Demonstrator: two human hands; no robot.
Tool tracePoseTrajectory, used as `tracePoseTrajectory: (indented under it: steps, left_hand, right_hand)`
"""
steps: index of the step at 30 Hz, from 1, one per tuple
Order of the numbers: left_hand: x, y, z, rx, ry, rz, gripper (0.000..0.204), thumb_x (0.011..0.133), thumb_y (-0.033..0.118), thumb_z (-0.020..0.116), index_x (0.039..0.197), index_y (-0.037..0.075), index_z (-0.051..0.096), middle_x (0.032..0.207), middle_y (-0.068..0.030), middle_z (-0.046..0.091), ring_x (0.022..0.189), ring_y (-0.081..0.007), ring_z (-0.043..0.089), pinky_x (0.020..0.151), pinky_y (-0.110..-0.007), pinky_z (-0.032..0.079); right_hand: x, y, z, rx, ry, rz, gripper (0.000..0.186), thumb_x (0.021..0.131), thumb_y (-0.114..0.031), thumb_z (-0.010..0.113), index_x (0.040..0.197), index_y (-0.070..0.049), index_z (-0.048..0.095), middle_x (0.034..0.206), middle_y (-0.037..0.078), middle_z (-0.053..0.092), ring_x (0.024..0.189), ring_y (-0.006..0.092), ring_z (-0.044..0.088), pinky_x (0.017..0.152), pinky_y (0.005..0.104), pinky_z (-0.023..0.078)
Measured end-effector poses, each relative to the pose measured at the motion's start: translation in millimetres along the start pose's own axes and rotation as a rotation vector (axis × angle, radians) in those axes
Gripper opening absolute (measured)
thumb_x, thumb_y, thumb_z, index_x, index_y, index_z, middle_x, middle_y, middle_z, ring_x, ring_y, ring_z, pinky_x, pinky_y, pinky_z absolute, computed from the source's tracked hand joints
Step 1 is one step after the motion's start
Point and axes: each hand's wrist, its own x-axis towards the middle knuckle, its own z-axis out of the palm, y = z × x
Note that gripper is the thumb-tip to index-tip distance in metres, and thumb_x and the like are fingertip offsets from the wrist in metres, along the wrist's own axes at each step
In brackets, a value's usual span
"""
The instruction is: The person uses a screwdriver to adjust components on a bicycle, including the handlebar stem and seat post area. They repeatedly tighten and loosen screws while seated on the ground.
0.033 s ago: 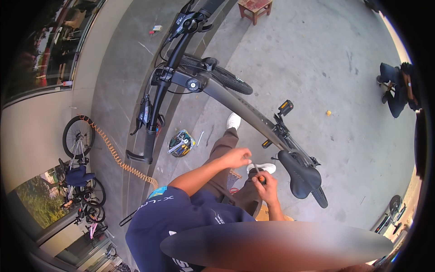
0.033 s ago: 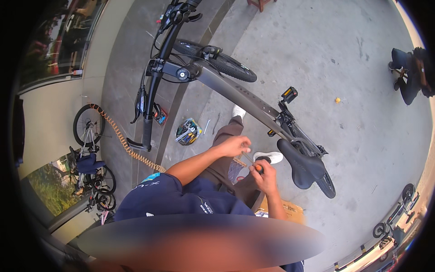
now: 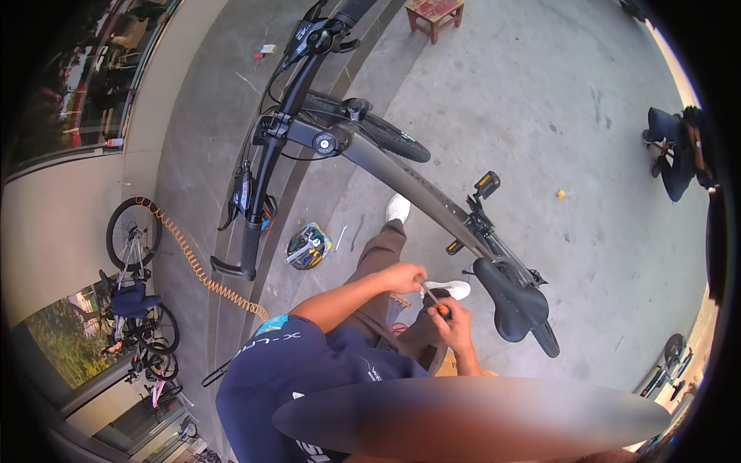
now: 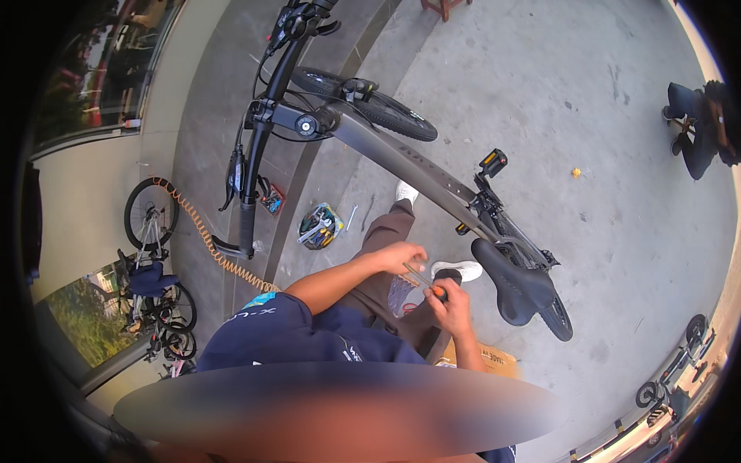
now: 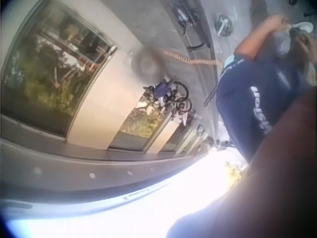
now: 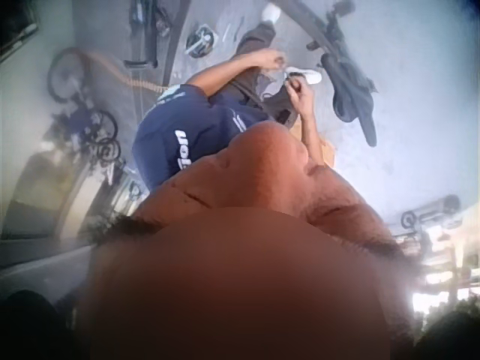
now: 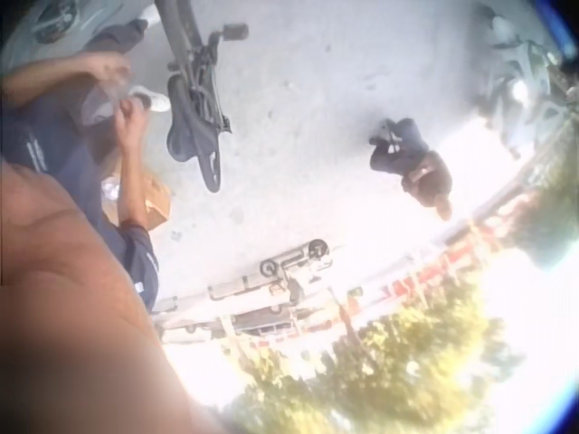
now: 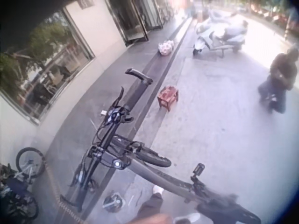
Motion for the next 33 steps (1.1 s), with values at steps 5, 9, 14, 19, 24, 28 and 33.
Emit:
tracePoseTrajectory:
  steps: [5,9,14,19,24,28,33]
  left_hand:
    - [90,-79,98,0.386,-0.409,0.085,0.055,0.083,0.04,0.084,0.123,0.006,0.07,0.118,-0.0198,0.072,0.111,-0.041,0.07,0.094,-0.05,0.056]
    - [165,-102,124,0.424,-0.43,0.264,0.056,0.082,0.04,0.084,0.124,0.007,0.07,0.122,-0.0197,0.07,0.117,-0.0403,0.067,0.097,-0.05,0.055]
    - [204,-106,113,0.631,-0.506,0.271,0.052,0.081,0.037,0.084,0.125,0.011,0.071,0.121,-0.0168,0.071,0.116,-0.0383,0.068,0.097,-0.05,0.056]
    - [207,-81,96,0.758,-0.397,0.312,0.047,0.079,0.036,0.085,0.121,0.017,0.073,0.119,-0.0119,0.068,0.113,-0.0353,0.07,0.088,-0.047,0.06]
    - [180,-83,82,0.563,-0.291,0.518,0.051,0.083,0.031,0.083,0.126,0.01,0.066,0.117,-0.0154,0.066,0.11,-0.0378,0.07,0.088,-0.047,0.059]
    - [152,-87,88,0.423,-0.295,0.666,0.053,0.086,0.029,0.082,0.129,0.006,0.061,0.118,-0.0189,0.066,0.108,-0.0404,0.069,0.089,-0.049,0.057]
    - [142,-99,101,0.09,-0.338,0.708,0.052,0.101,0.04,0.071,0.127,-0.002,0.057,0.115,-0.0219,0.071,0.109,-0.0365,0.072,0.091,-0.043,0.057]
  right_hand:
    - [-5,108,11,-0.121,0.117,0.051,0.025,0.093,-0.021,0.08,0.104,-0.001,0.07,0.087,0.017,0.071,0.074,0.0298,0.067,0.072,0.0372,0.054]
    - [14,186,13,-0.229,0.192,0.047,0.026,0.095,-0.022,0.078,0.109,-0.001,0.071,0.09,0.019,0.072,0.078,0.0328,0.071,0.073,0.0387,0.055]
    - [49,254,30,-0.258,0.23,-0.071,0.026,0.095,-0.023,0.076,0.112,-0.004,0.07,0.094,0.02,0.073,0.085,0.0422,0.071,0.076,0.0438,0.056]
    - [72,276,49,-0.092,0.304,-0.044,0.022,0.097,-0.018,0.075,0.112,-0.003,0.068,0.087,0.017,0.069,0.075,0.0338,0.067,0.07,0.0397,0.054]
    - [60,263,53,-0.218,0.434,-0.085,0.022,0.096,-0.017,0.076,0.11,-0.003,0.068,0.086,0.016,0.068,0.072,0.0321,0.064,0.07,0.0385,0.053]
    - [43,249,68,-0.29,0.482,-0.098,0.021,0.095,-0.013,0.075,0.111,-0.002,0.068,0.086,0.017,0.068,0.074,0.0336,0.065,0.073,0.0375,0.054]
    - [37,245,79,-0.327,0.613,-0.331,0.026,0.101,-0.012,0.07,0.125,-0.002,0.068,0.092,0.015,0.072,0.081,0.0238,0.07,0.077,0.0356,0.056]
